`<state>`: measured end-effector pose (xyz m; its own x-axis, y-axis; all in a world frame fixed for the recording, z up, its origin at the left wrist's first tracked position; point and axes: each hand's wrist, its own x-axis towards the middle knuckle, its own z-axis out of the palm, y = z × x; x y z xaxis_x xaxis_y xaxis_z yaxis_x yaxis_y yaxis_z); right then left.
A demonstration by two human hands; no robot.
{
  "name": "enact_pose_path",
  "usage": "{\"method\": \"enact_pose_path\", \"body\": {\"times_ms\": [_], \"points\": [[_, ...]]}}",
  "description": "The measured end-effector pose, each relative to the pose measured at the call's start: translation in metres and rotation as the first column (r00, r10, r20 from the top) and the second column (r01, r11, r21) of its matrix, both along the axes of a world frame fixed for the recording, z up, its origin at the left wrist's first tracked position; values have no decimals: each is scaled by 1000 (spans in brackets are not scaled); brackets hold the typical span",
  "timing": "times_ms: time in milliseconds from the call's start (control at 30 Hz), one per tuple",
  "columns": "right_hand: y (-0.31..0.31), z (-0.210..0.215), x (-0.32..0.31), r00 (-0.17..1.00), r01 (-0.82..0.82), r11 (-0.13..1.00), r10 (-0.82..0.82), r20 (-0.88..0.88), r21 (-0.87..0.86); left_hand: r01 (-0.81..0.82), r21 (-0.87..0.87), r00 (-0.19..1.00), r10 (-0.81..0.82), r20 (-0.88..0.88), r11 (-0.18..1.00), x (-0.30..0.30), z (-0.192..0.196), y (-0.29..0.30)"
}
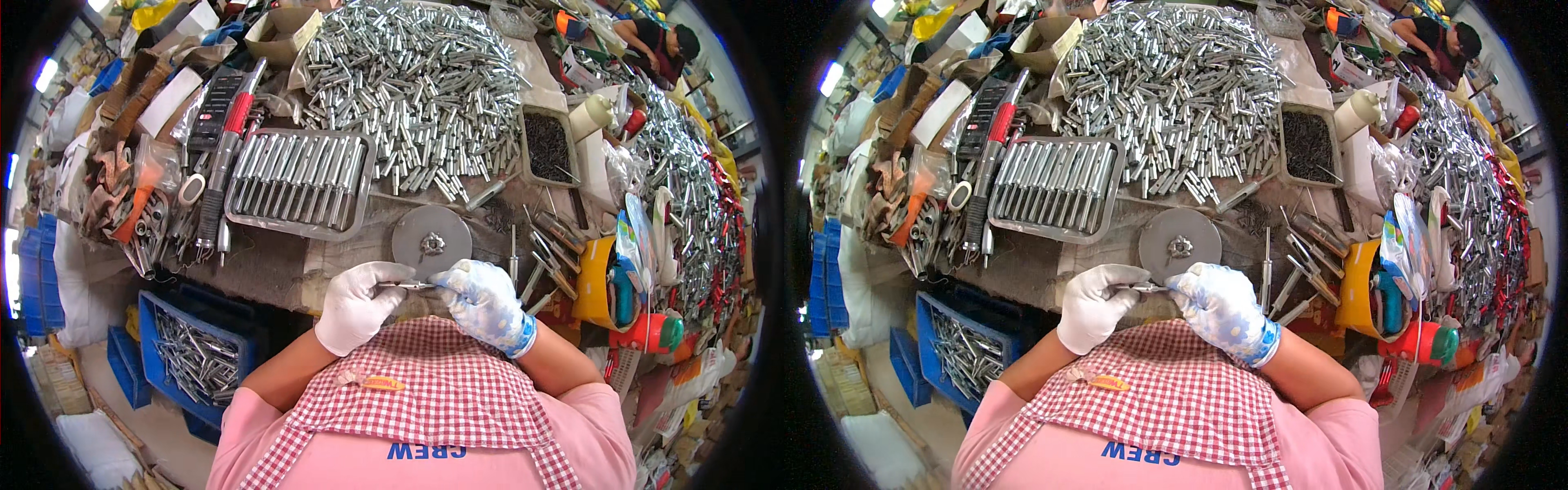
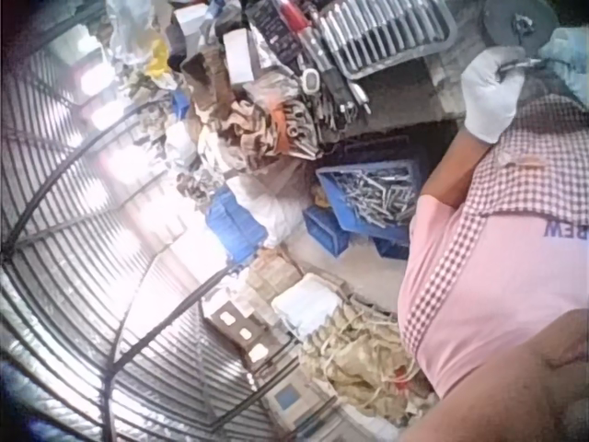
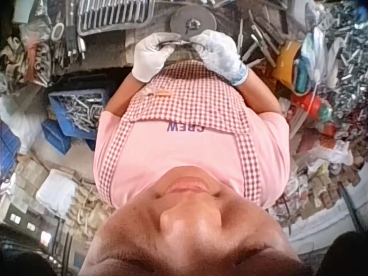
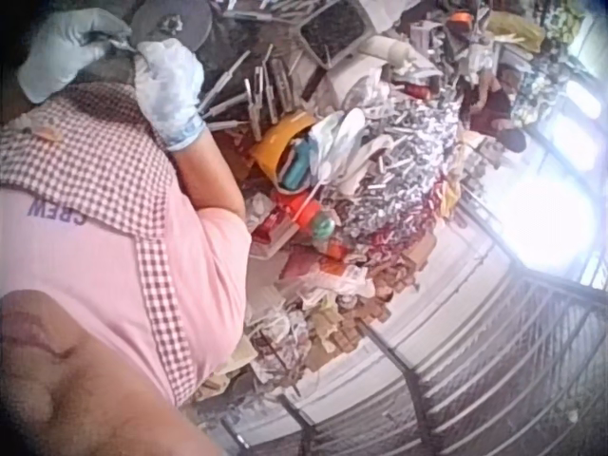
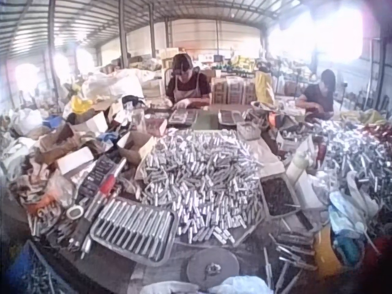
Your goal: Assembling small metal hardware components using a circular jig on a manufacturing workbench.
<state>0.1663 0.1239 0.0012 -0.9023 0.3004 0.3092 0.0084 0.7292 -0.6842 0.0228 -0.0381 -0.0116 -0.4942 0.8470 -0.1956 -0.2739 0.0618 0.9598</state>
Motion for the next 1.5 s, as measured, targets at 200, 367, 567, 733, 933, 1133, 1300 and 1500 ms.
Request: {"method": "enact_pose_path", "body": {"times_ms": [200,367,567,733,933,1133,1300,1500], "points": [[7,2,-1,991,-58,998,59,121,-12,100,3,726,-71,-684,995,-7,-3,1],[8,2,-1,960,-70,993,93,265,-94,139,105,568,8,-823,985,-8,-10,8],[3,-9,-7,943,-49,992,83,322,-113,162,96,479,7,-878,982,-5,-17,7],[24,-15,-12,929,-150,977,191,316,-150,77,98,571,37,-820,992,-7,-39,-2],[47,-23,-54,891,-393,790,200,408,471,43,83,545,46,-837,996,-7,-46,-11],[42,-23,-78,771,-561,718,273,576,411,67,87,523,39,-851,994,-4,-51,-10],[54,-6,-60,835,-304,924,141,532,232,-19,131,455,125,-882,991,-1,-60,5],[51,0,-4,952,156,945,-67,298,-287,-54,138,351,148,-924,989,2,-67,40]]}}
